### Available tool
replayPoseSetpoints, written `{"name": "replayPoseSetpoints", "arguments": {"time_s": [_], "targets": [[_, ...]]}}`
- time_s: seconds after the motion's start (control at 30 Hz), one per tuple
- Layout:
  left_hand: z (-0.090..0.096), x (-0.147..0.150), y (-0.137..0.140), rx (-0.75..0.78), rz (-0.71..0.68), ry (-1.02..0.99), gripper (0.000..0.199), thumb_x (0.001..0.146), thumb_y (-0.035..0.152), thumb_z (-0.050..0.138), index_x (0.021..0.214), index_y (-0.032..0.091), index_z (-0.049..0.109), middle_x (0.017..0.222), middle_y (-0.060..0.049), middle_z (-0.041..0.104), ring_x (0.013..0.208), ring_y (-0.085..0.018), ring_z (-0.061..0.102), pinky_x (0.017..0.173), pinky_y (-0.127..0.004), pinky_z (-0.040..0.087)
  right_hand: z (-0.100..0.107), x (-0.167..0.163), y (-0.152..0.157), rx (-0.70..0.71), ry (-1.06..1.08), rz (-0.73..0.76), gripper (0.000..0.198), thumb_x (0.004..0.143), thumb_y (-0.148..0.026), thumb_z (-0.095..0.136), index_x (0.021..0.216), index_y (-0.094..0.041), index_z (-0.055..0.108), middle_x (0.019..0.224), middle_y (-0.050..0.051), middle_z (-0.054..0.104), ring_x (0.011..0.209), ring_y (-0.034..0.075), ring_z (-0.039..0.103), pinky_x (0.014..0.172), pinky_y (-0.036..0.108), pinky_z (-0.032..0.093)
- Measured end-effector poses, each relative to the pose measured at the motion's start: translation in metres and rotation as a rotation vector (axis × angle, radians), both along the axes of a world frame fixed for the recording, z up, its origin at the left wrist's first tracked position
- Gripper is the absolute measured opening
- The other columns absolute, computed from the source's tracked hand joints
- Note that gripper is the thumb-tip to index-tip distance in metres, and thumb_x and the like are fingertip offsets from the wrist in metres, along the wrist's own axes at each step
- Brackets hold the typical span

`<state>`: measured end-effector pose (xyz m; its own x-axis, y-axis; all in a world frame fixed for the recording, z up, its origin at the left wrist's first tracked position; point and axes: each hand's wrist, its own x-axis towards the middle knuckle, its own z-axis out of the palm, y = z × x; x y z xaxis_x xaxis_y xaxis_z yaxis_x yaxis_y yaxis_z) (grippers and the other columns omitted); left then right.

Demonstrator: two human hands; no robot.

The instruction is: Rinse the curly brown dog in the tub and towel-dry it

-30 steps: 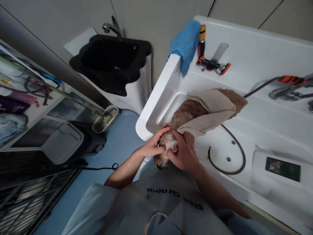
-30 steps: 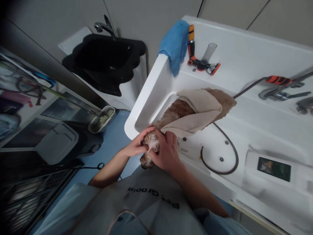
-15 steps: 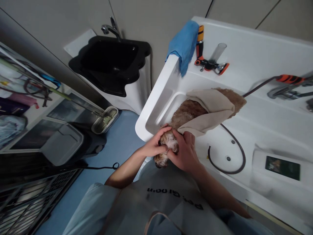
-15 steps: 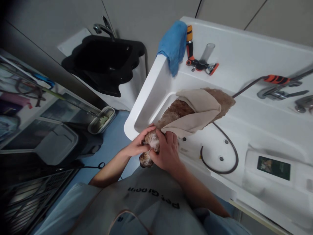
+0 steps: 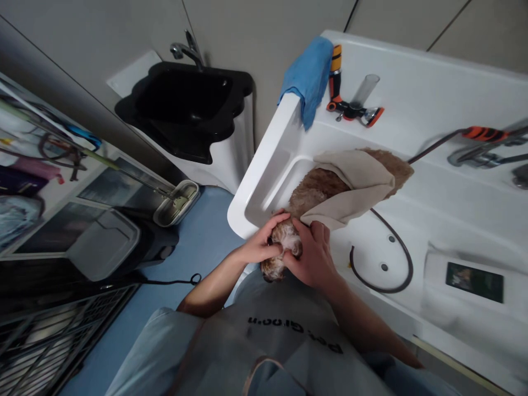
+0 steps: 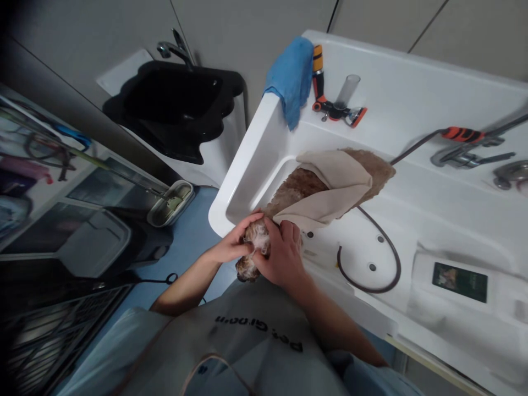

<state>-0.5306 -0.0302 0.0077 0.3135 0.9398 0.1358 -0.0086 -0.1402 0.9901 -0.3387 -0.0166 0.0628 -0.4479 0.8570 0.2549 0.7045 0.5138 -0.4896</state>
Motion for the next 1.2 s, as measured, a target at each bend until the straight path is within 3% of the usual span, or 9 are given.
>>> {"name": "replayPoseSetpoints", "arguments": {"time_s": [1.2], "targets": [[0.0007, 0.0019, -0.0007, -0.04, 0.013, -0.012, 0.085, 0.078, 0.024, 0.069, 0.155, 0.037, 0.037, 0.168, 0.0, 0.025, 0.156, -0.033, 0.02, 0.131, -0.054, 0.01, 0.0027, 0.004, 0.0036, -0.049, 0.026, 0.032, 0.064, 0.077, -0.032, 0.057, 0.14, -0.019, 0.052, 0.11, 0.012, 0.049, 0.108, 0.034, 0.048, 0.096, 0.059, 0.048]]}}
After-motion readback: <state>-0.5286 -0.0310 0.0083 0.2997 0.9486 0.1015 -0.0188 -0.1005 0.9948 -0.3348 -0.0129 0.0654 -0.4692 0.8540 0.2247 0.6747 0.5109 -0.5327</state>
